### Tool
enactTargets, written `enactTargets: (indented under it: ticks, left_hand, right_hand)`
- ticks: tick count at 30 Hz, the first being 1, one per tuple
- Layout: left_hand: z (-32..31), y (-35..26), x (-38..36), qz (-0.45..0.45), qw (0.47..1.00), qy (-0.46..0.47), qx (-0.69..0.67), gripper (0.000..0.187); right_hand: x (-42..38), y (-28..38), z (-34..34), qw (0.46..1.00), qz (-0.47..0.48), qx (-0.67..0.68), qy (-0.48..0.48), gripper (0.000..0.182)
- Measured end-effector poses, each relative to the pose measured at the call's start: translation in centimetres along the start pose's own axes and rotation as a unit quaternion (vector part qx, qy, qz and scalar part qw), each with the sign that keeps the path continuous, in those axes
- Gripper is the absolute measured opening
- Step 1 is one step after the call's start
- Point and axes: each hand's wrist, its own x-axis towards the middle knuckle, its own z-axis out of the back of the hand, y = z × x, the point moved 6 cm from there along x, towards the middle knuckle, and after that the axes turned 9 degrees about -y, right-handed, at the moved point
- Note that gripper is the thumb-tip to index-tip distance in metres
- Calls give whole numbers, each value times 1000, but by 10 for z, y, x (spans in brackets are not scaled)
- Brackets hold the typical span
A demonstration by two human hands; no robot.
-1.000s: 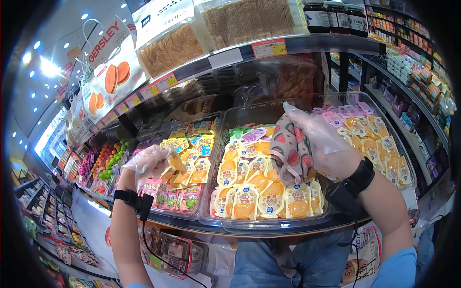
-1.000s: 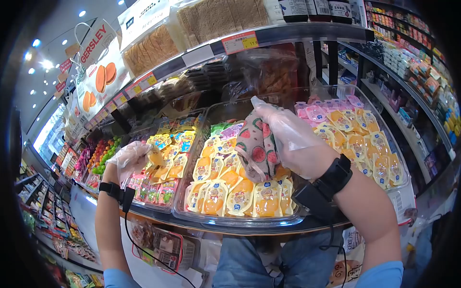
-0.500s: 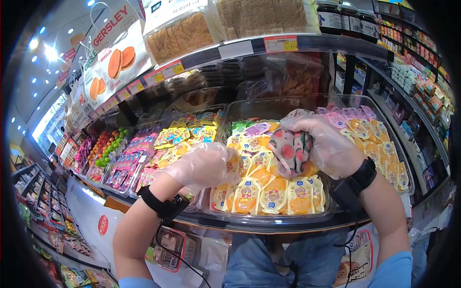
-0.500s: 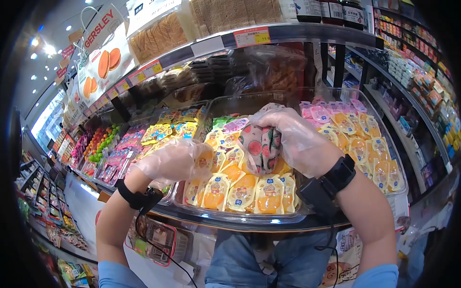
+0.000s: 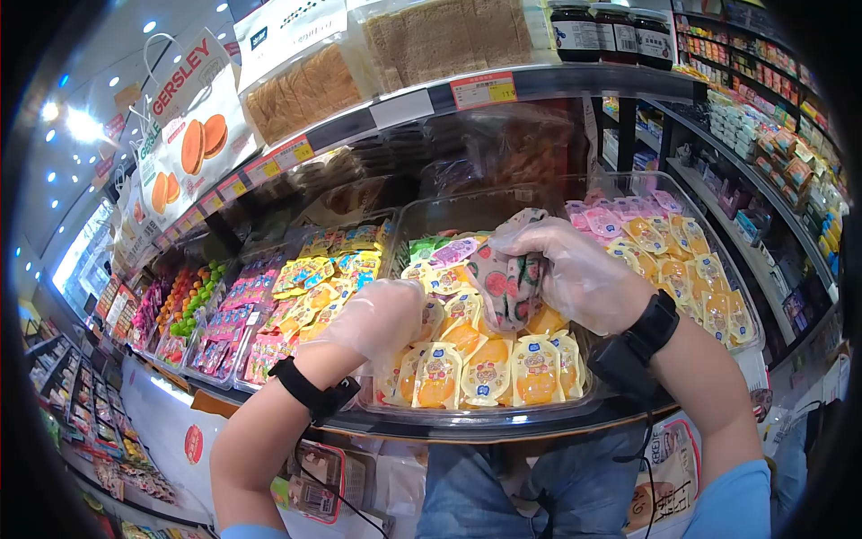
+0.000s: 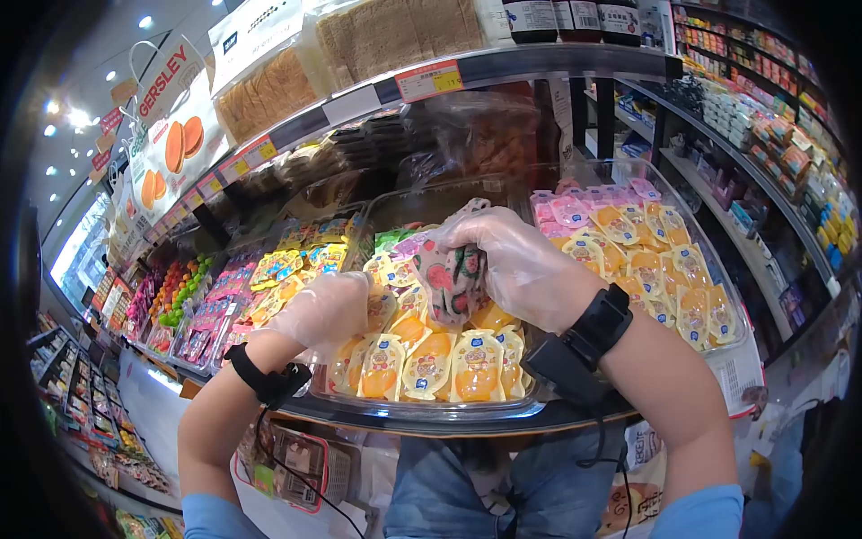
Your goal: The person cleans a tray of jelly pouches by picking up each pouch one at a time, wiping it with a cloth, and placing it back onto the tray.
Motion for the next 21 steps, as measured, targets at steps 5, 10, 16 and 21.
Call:
enactTargets:
  ticks: [5,10,16,21]
  left_hand:
    - [15,28,15,18,979,-139,-150,19]
    - [80,2,32,4,881,-380,-282,9]
    - [84,-74,58,-240,876,-275,-316,27]
    - [71,-90,56,-351,847,-324,-234,42]
  right_hand:
    - [7,-7,7,994,-71,-14,-83,9]
    - [13,-13,10,989,-78,87,-91,16]
    - [12,11,-1,975,-50,196,-89,23]
    - [-14,31,-4,989,24,88,-112,33]
